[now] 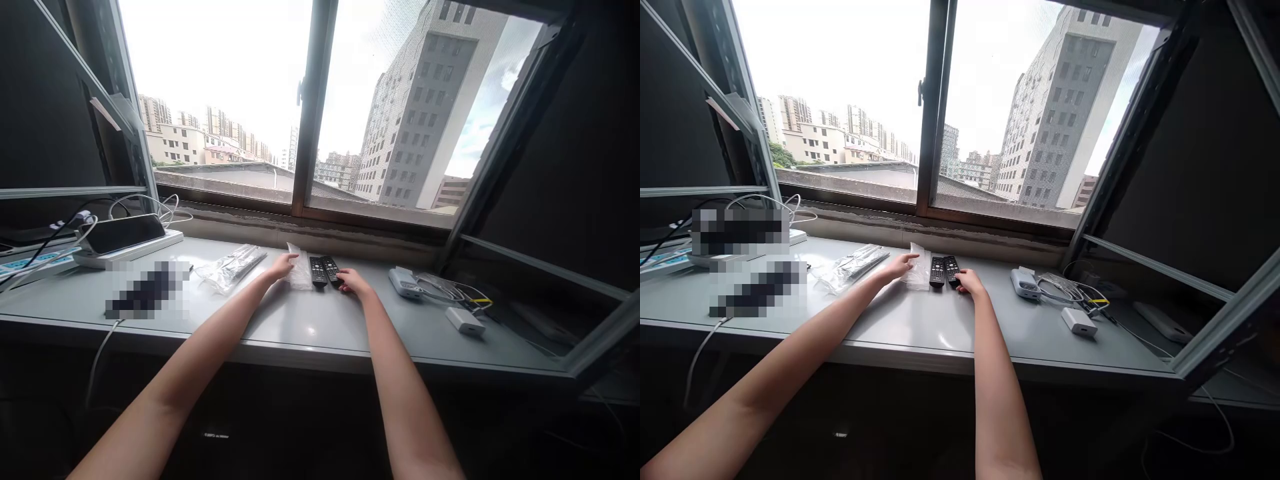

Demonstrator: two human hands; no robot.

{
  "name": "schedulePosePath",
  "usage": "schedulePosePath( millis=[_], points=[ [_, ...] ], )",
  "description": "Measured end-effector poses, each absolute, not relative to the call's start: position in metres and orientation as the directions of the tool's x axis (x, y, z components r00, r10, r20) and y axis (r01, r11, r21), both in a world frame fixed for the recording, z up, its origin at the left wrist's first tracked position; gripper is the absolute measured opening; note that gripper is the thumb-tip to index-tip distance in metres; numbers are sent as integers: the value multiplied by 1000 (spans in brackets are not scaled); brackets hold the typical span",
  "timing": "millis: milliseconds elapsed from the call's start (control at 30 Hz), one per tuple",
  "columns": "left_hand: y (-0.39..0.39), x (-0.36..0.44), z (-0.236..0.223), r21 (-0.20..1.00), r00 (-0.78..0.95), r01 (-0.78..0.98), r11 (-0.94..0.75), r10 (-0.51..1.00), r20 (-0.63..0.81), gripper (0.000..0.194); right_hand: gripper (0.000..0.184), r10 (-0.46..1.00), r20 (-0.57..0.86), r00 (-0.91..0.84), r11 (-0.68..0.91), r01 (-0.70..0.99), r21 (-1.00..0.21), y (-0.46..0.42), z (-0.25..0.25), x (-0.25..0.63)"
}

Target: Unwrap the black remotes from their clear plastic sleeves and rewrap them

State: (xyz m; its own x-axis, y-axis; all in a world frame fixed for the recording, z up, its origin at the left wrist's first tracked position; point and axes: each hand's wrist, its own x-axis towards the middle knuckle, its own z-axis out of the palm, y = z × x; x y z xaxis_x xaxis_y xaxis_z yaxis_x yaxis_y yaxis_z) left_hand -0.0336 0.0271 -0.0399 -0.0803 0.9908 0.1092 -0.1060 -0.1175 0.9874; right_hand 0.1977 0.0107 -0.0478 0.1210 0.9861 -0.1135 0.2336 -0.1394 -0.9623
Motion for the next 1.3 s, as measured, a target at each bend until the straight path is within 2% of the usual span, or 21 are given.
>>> schedulePosePath(
  millis=[100,233,367,467,567,800,900,1000,1100,1200,1233,1300],
  points=[
    [27,-33,-41,992,-40,-103,-71,997,67,32,33,987,-104,120,-135,282,-950,12,-49,198],
    [27,-32,-43,970,20,217,-112,994,110,39,39,988,-106,114,-139,331,-933,9,-46,197],
    [26,-33,-43,776,127,599,-198,980,152,52,42,988,-114,103,-145,375,-916,3,-41,195],
    [27,-34,-42,656,123,730,-189,982,146,54,41,988,-119,95,-147,396,-906,1,-39,194],
    [28,-33,-43,627,116,762,-162,987,114,56,41,989,-118,94,-146,404,-903,1,-39,194],
    [19,-24,-43,689,34,720,-88,995,92,73,42,989,-112,92,-140,410,-901,3,-41,195],
    [14,-22,-39,697,-18,715,-50,996,89,69,42,990,-112,87,-138,415,-899,4,-42,195],
    [9,-20,-36,690,-16,723,-45,996,82,57,43,990,-113,83,-138,421,-897,4,-42,194],
    [7,-21,-34,581,-76,813,-28,985,153,45,42,990,-116,83,-140,425,-894,4,-41,193],
    [7,-27,-30,358,-122,934,4,944,308,39,42,990,-115,86,-141,430,-892,3,-40,193],
    [7,-29,-28,295,-115,955,15,940,323,38,41,990,-114,88,-141,432,-891,3,-40,193],
    [7,-34,-24,225,-92,974,31,960,265,42,40,990,-112,89,-139,437,-889,2,-40,192]
  ],
)
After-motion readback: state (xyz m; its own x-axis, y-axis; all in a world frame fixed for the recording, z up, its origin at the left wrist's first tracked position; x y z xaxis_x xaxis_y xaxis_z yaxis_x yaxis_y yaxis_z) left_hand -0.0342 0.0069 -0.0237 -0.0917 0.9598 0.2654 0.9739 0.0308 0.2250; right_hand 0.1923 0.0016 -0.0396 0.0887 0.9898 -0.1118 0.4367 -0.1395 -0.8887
